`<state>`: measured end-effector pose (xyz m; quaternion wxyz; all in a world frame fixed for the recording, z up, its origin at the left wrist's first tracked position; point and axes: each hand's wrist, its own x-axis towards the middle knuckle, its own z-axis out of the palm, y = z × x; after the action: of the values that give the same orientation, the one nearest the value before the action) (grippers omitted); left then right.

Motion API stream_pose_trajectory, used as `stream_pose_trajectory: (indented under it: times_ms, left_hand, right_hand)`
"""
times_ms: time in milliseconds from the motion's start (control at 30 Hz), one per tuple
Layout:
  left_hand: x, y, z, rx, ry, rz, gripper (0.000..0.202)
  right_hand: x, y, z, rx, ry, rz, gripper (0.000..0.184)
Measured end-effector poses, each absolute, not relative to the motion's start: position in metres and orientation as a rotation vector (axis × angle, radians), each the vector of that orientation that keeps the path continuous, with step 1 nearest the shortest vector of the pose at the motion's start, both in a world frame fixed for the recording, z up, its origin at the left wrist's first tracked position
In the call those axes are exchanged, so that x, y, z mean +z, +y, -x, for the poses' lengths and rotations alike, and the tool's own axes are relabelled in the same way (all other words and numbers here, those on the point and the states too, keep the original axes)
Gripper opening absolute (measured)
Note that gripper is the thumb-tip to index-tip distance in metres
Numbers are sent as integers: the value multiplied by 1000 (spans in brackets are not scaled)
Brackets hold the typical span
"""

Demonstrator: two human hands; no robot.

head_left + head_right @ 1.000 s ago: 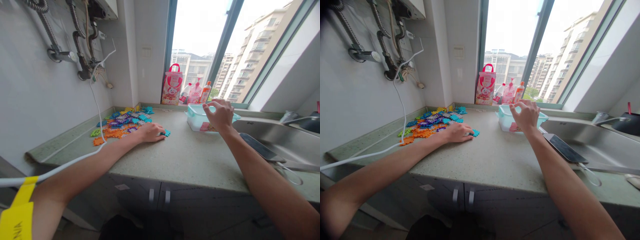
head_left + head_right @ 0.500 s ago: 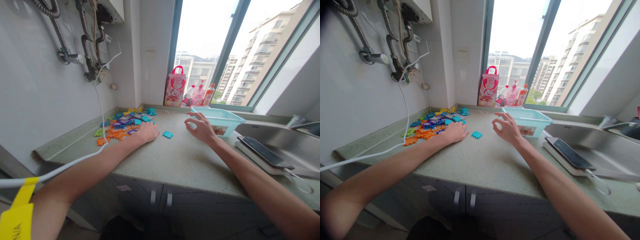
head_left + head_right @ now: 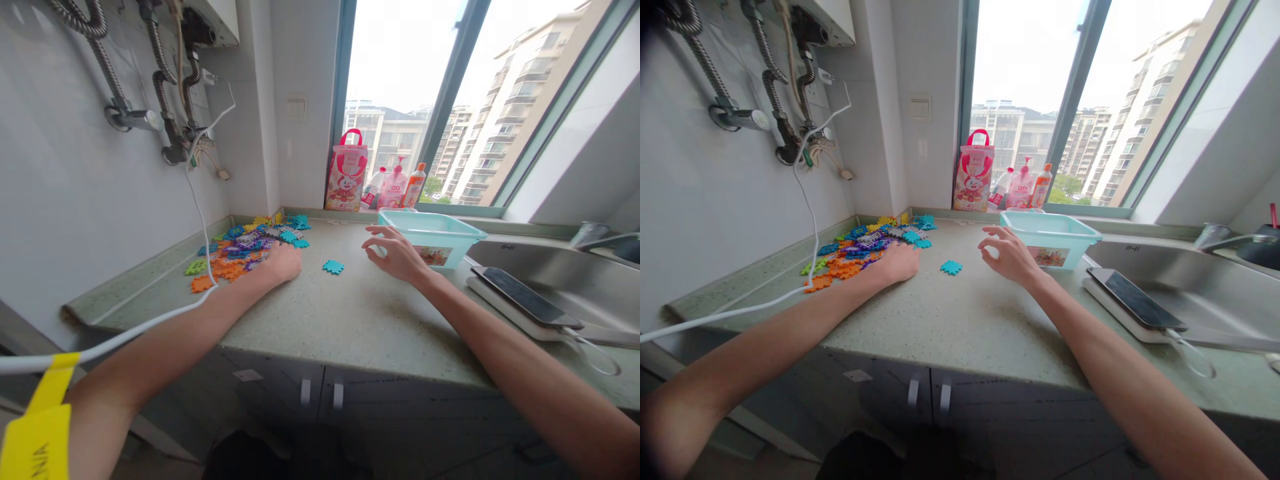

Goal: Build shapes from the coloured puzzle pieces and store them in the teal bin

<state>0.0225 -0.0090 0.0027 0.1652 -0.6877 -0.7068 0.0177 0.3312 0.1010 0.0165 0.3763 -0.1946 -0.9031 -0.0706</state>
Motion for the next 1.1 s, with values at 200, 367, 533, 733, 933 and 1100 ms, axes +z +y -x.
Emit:
stream_pose_trajectory:
  times_ms: [200,367,533,733,933,1100]
  left_hand:
    - [-5,-3,-38,-73,-1805,2299,61]
    - [-12,18,-23,-167,-1977,2091,69]
    - [-9,34,-10,-151,-2282,1813,89]
    - [-12,30,-14,-163,-2063,1984,72]
    - [-8,31,-11,-129,-2248,1884,103]
    - [-9,32,-8,-125,-2113,2000,106]
  right_hand:
    - [-1,107,-322,-61,-2412,480,24]
    - [-22,98,-300,226,-2615,541,65]
    - [-28,90,-290,361,-2695,643,82]
    - [-29,98,-301,411,-2652,723,87]
    - [-33,103,-298,387,-2642,710,84]
    - [-35,106,-297,373,-2638,691,85]
